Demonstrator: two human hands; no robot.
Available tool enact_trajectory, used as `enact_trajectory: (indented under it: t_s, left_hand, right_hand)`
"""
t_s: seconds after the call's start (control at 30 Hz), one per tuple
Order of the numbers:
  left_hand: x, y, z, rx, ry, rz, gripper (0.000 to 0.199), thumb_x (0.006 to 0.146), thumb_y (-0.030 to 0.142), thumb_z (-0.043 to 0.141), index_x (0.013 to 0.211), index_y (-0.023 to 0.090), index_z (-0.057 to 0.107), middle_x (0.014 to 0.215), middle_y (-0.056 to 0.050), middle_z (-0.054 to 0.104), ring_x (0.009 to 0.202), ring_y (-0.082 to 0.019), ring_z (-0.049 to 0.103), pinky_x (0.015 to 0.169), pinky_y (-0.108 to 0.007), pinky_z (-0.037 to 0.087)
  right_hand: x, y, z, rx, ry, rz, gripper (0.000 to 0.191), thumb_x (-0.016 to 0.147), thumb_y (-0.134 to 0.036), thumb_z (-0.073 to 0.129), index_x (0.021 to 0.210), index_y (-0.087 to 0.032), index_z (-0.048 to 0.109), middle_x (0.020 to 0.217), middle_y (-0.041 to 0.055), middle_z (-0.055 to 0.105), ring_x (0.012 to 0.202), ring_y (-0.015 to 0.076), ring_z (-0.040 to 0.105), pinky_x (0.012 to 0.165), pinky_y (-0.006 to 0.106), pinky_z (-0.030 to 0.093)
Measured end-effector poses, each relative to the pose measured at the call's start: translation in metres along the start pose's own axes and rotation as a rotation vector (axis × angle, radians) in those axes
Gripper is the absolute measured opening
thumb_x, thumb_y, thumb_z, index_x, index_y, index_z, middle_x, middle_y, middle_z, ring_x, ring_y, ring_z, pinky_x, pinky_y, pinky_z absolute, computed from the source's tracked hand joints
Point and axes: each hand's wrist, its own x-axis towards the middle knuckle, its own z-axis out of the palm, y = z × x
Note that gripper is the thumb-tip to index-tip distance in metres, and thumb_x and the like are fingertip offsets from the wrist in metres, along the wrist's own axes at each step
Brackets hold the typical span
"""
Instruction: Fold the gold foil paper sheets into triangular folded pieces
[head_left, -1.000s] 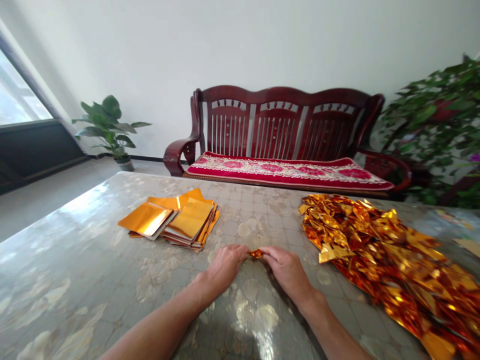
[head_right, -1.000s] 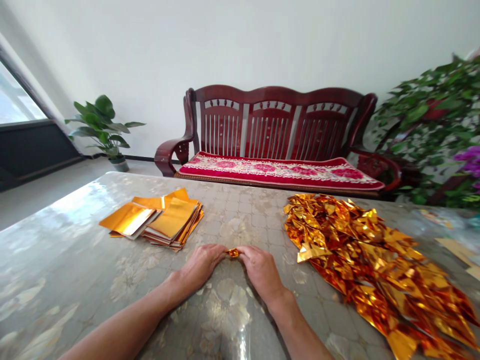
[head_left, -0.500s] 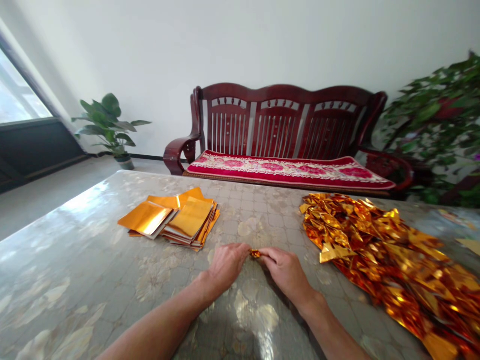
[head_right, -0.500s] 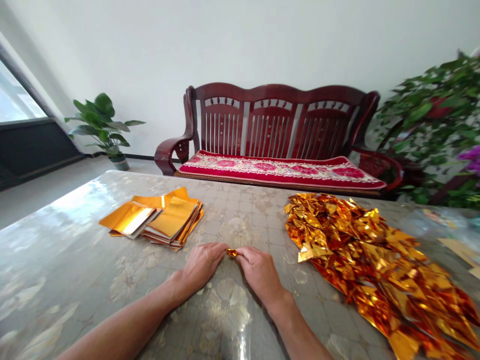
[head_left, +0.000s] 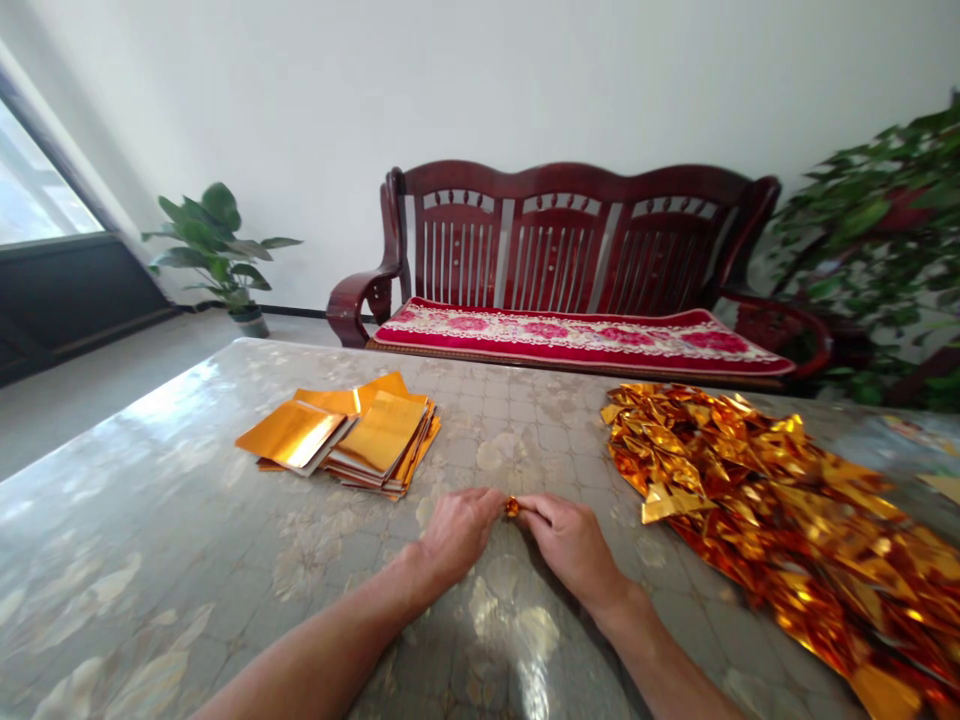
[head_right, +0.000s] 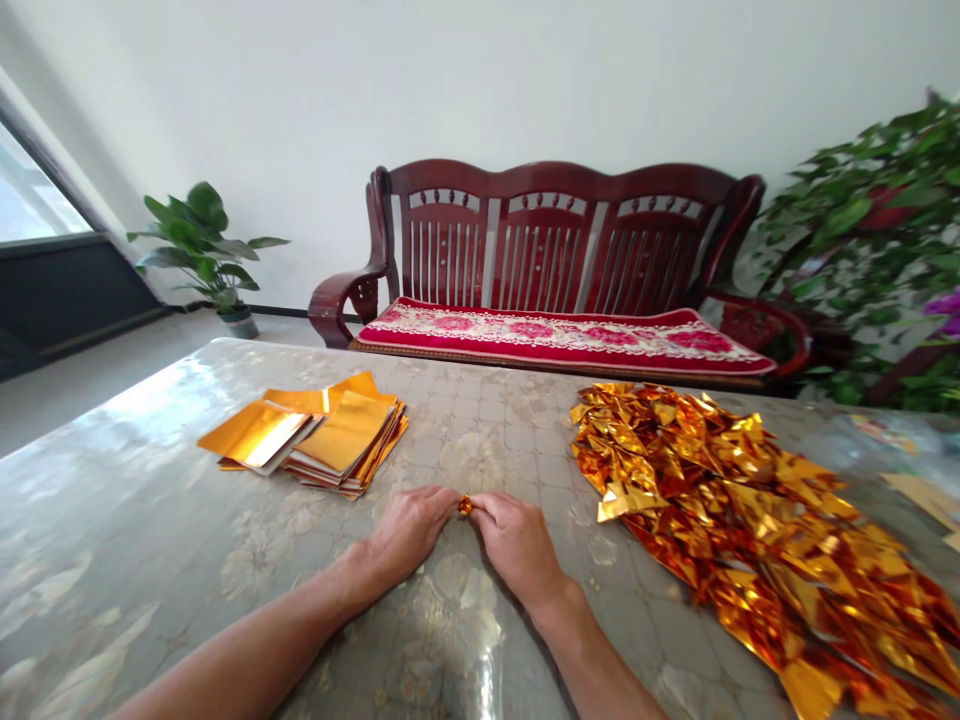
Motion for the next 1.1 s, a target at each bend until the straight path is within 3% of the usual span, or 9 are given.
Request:
enact_trajectory:
  t_s: [0.23, 0.7, 0.93, 1.1]
  left_hand:
    - [-0.003, 0.005, 0.004, 0.044, 0.022, 0.037, 0.021, 0.098, 0.017, 0.041, 0.092, 0.02, 0.06, 0.083, -0.004, 0.068, 0.076, -0.017, 0.066, 0.066, -0.024, 0.045]
    - [-0.005, 0.023, 0.002, 0.09, -0.131, 0.007, 0.021, 0.089, 0.007, 0.04, 0.098, 0.017, 0.056, 0.092, -0.008, 0.068, 0.088, -0.022, 0.067, 0.075, -0.03, 0.05]
    - [-0.004, 0.016, 0.006, 0.047, -0.087, 0.012, 0.02, 0.086, 0.006, 0.044, 0.095, 0.019, 0.057, 0.089, -0.006, 0.07, 0.085, -0.019, 0.067, 0.072, -0.025, 0.047]
    - [0.002, 0.002, 0.003, -0.061, 0.05, -0.001, 0.023, 0.1, 0.022, 0.041, 0.094, 0.021, 0.063, 0.086, -0.003, 0.071, 0.079, -0.016, 0.066, 0.07, -0.022, 0.045]
  right_hand:
    - [-0.001, -0.002, 0.0, -0.003, 0.016, -0.016, 0.026, 0.086, -0.016, 0.056, 0.095, -0.029, 0.077, 0.09, -0.0001, 0.078, 0.083, 0.0173, 0.073, 0.077, 0.026, 0.054]
    - [-0.006, -0.014, 0.01, -0.181, 0.056, -0.086, 0.03, 0.088, -0.01, 0.048, 0.079, -0.022, 0.074, 0.077, 0.0044, 0.075, 0.071, 0.0155, 0.07, 0.069, 0.021, 0.049]
    - [-0.007, -0.012, 0.014, -0.122, 0.131, -0.103, 0.031, 0.089, -0.013, 0.047, 0.089, -0.024, 0.076, 0.078, 0.0038, 0.076, 0.07, 0.0167, 0.071, 0.069, 0.023, 0.053]
    - [0.0, -0.001, 0.008, -0.054, 0.115, -0.046, 0.029, 0.089, -0.019, 0.052, 0.102, -0.027, 0.076, 0.096, 0.0028, 0.078, 0.086, 0.0187, 0.073, 0.081, 0.029, 0.057]
